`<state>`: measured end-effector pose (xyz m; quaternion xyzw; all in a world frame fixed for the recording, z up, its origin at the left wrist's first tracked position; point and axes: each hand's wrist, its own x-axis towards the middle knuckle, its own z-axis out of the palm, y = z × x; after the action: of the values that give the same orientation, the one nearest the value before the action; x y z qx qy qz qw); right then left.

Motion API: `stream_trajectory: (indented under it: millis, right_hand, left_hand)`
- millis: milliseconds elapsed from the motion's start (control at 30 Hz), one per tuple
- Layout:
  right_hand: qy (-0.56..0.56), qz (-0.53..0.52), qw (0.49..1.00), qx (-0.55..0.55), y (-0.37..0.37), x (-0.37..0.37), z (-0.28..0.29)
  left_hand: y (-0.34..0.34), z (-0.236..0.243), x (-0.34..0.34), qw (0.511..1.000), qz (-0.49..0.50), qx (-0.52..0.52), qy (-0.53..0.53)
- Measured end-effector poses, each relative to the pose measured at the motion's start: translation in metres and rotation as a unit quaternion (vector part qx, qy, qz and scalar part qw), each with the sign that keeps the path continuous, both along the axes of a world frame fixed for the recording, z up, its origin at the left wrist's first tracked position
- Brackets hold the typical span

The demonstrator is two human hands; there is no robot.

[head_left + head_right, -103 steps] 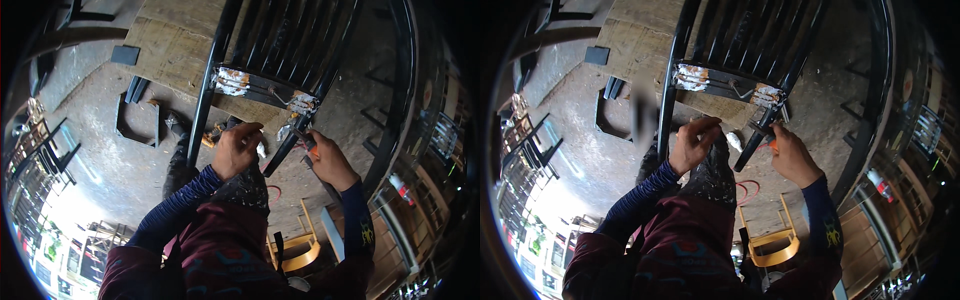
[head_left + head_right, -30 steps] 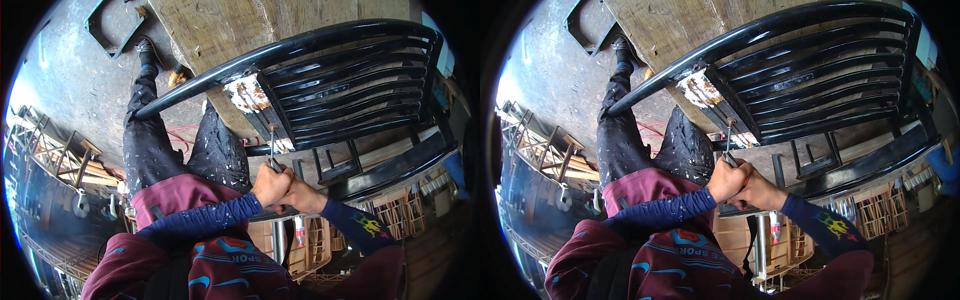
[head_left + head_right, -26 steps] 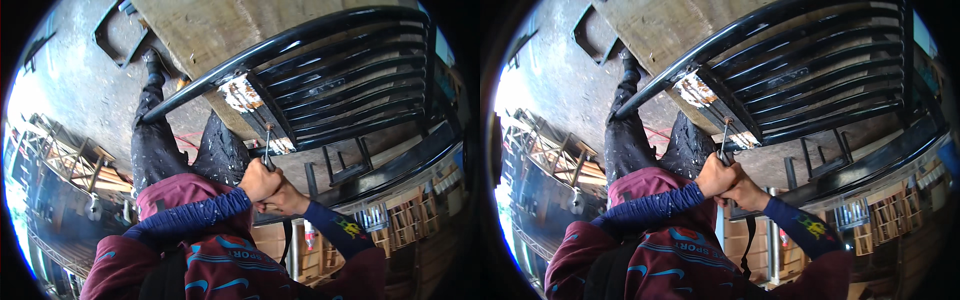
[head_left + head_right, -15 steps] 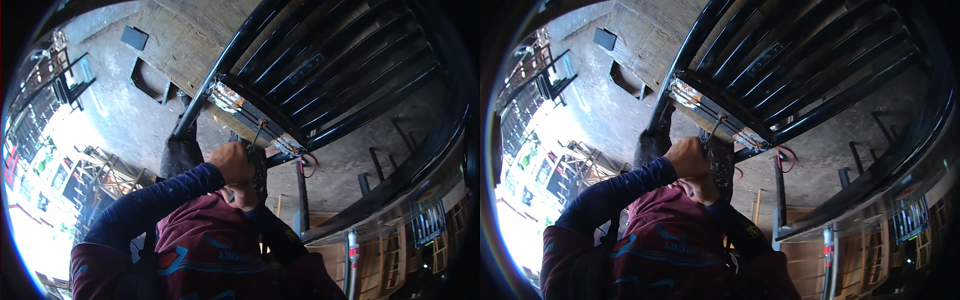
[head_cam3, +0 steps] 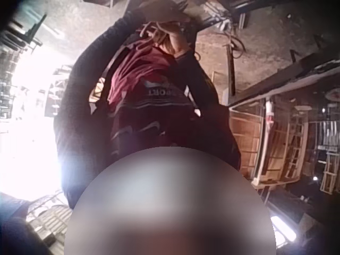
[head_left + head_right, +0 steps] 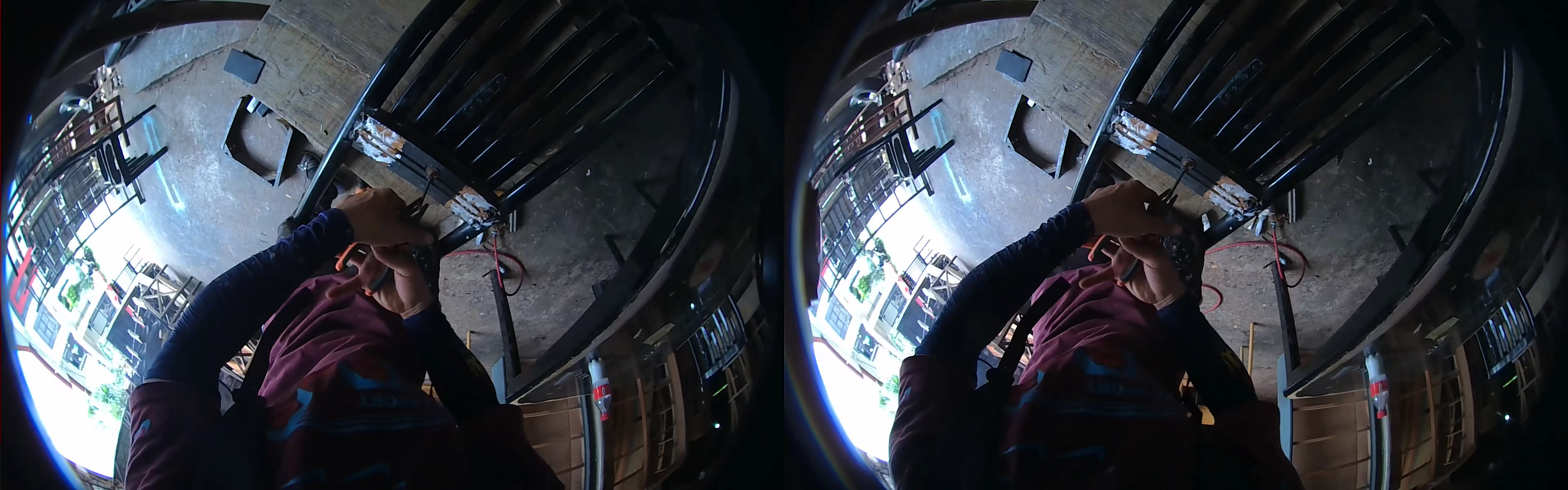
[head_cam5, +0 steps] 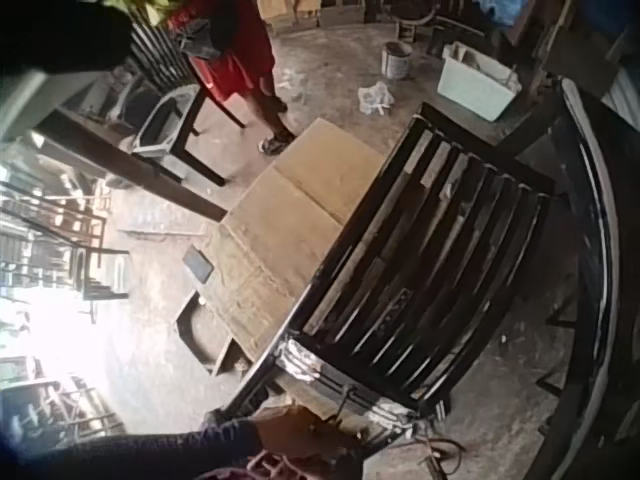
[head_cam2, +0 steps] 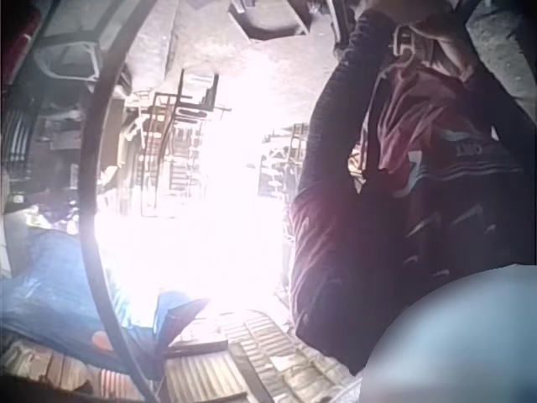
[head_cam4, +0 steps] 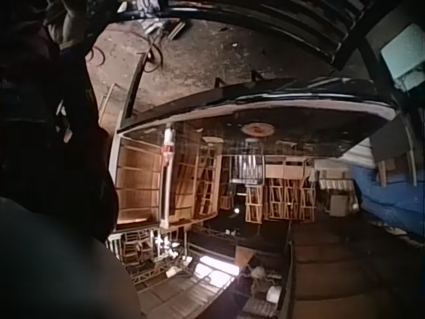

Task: Repairing a metal chair frame by twisting wires with pliers and applying a substance with a brush.

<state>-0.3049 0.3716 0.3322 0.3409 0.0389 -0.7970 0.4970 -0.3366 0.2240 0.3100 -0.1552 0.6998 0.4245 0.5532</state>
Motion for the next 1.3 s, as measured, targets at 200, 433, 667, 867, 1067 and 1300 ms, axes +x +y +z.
stream_trajectory:
  millis: [200, 433, 667, 867, 1067, 1300]
  right_hand:
    - [0.066, 0.489, 0.869, 0.041, 0.061, -0.07, 0.011]
    - [0.538, 0.779, 0.225, 0.231, 0.004, -0.127, 0.08]
    - [0.534, 0.814, -0.065, 0.219, -0.033, -0.131, 0.1]
    - [0.103, 0.888, 0.114, 0.434, -0.108, -0.116, 0.076]
    - [0.024, 0.837, 0.172, 0.519, -0.112, -0.104, 0.054]
    - [0.014, 0.775, 0.199, 0.6, -0.111, -0.085, 0.04]
  left_hand:
    - [0.031, 0.01, 0.047, 0.885, 0.368, 0.273, -0.08]
    - [0.127, 0.017, 0.032, 0.536, 0.7, 0.464, -0.09]
    - [0.113, 0.014, 0.007, 0.313, 0.639, 0.682, -0.17]
    - [0.131, -0.008, 0.001, 0.283, 0.619, 0.717, -0.15]
    - [0.106, -0.029, 0.019, 0.331, 0.573, 0.742, -0.109]
    - [0.117, -0.05, 0.032, 0.284, 0.542, 0.785, -0.101]
